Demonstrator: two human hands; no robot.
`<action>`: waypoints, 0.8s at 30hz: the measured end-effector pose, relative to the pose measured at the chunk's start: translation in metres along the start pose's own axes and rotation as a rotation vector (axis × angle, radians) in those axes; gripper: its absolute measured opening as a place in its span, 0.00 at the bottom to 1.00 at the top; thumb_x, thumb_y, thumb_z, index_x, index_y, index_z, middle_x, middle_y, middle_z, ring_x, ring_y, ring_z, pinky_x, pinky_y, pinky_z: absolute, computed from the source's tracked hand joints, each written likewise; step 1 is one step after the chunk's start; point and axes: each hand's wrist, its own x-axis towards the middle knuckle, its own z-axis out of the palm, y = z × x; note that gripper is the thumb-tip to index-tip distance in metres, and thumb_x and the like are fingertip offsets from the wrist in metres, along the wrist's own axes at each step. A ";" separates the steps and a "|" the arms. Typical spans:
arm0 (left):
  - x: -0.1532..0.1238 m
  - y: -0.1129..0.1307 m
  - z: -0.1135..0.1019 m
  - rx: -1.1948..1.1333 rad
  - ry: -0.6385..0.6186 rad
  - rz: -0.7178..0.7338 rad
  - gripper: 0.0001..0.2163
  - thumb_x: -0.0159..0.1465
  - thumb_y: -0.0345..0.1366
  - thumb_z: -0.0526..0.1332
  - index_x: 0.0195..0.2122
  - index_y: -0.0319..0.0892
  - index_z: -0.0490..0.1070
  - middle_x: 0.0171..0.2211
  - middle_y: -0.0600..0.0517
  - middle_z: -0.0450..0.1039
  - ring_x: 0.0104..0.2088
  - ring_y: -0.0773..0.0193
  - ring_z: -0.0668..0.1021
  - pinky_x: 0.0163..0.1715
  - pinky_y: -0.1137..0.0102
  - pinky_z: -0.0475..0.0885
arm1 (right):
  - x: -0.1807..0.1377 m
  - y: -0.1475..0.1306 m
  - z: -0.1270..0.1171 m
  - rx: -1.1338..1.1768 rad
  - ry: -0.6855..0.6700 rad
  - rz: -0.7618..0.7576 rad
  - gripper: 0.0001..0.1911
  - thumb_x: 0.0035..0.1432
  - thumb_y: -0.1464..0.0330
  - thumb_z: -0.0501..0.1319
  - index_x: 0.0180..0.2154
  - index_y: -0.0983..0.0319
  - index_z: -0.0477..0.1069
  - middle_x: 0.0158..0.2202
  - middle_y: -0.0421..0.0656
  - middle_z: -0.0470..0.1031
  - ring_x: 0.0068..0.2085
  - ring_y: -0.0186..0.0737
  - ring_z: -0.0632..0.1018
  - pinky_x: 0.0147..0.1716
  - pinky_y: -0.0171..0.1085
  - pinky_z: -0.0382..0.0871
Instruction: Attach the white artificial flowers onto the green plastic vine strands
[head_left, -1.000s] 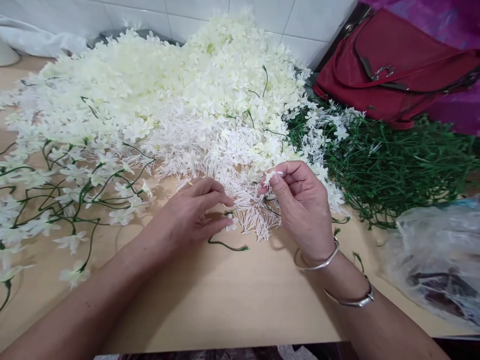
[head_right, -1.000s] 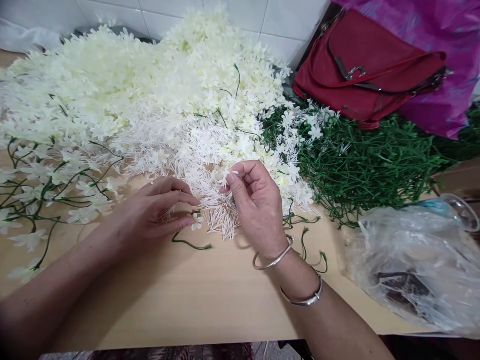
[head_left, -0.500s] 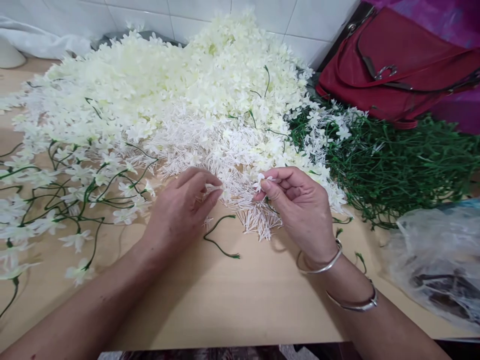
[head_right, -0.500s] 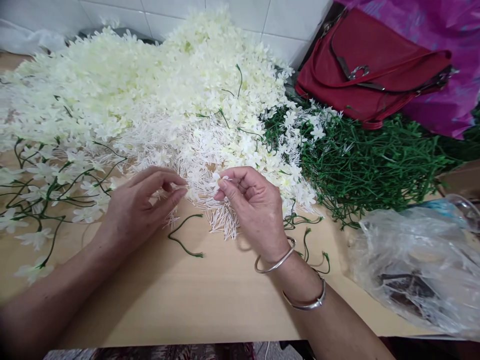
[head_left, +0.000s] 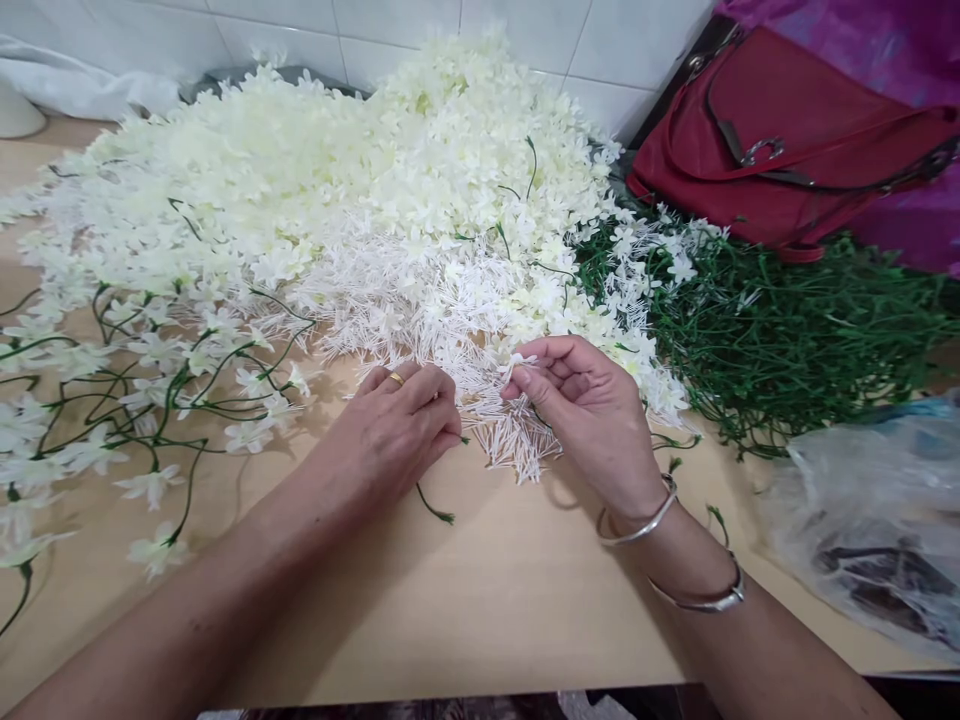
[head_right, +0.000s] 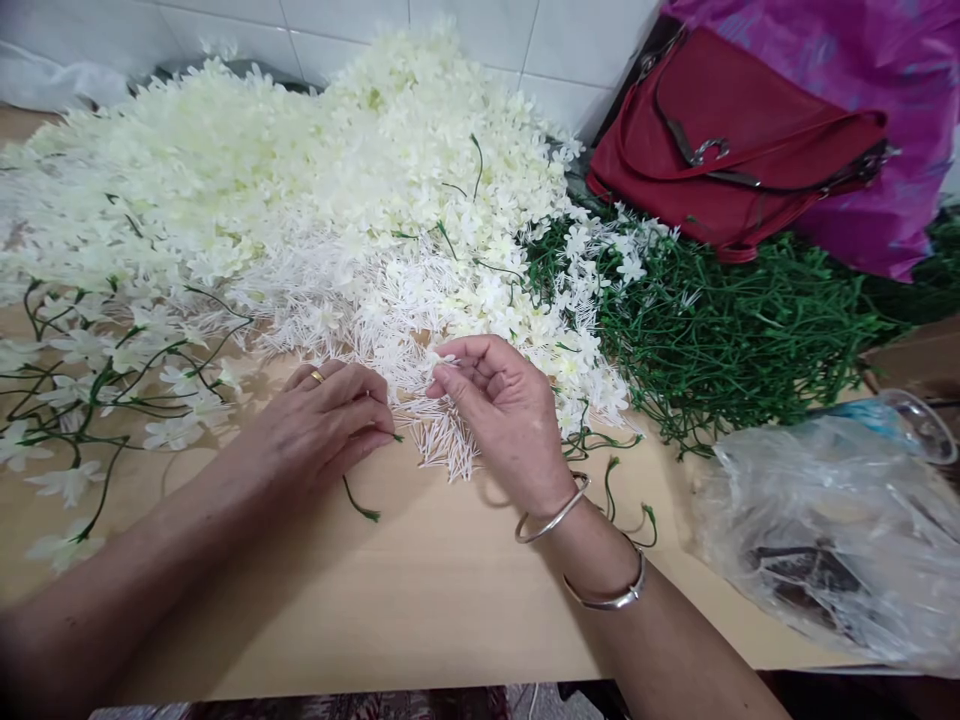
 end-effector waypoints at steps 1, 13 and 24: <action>0.000 0.001 -0.001 -0.035 0.009 -0.009 0.08 0.74 0.30 0.58 0.36 0.42 0.74 0.43 0.48 0.77 0.40 0.57 0.77 0.41 0.61 0.66 | -0.001 0.000 0.000 0.006 -0.023 0.018 0.08 0.60 0.67 0.73 0.41 0.58 0.78 0.29 0.37 0.80 0.33 0.34 0.84 0.34 0.32 0.77; 0.004 0.012 -0.005 -0.941 0.306 -0.485 0.03 0.65 0.35 0.72 0.39 0.45 0.83 0.33 0.54 0.84 0.33 0.66 0.82 0.35 0.74 0.76 | -0.003 -0.003 -0.005 0.182 -0.213 0.116 0.04 0.59 0.67 0.74 0.38 0.58 0.83 0.30 0.37 0.83 0.32 0.30 0.81 0.34 0.30 0.76; 0.003 0.014 -0.007 -0.918 0.277 -0.442 0.03 0.66 0.35 0.70 0.38 0.44 0.82 0.34 0.53 0.84 0.34 0.65 0.81 0.37 0.72 0.76 | -0.005 -0.005 -0.002 0.146 -0.303 0.216 0.11 0.58 0.60 0.75 0.37 0.60 0.81 0.29 0.39 0.82 0.30 0.33 0.81 0.32 0.34 0.77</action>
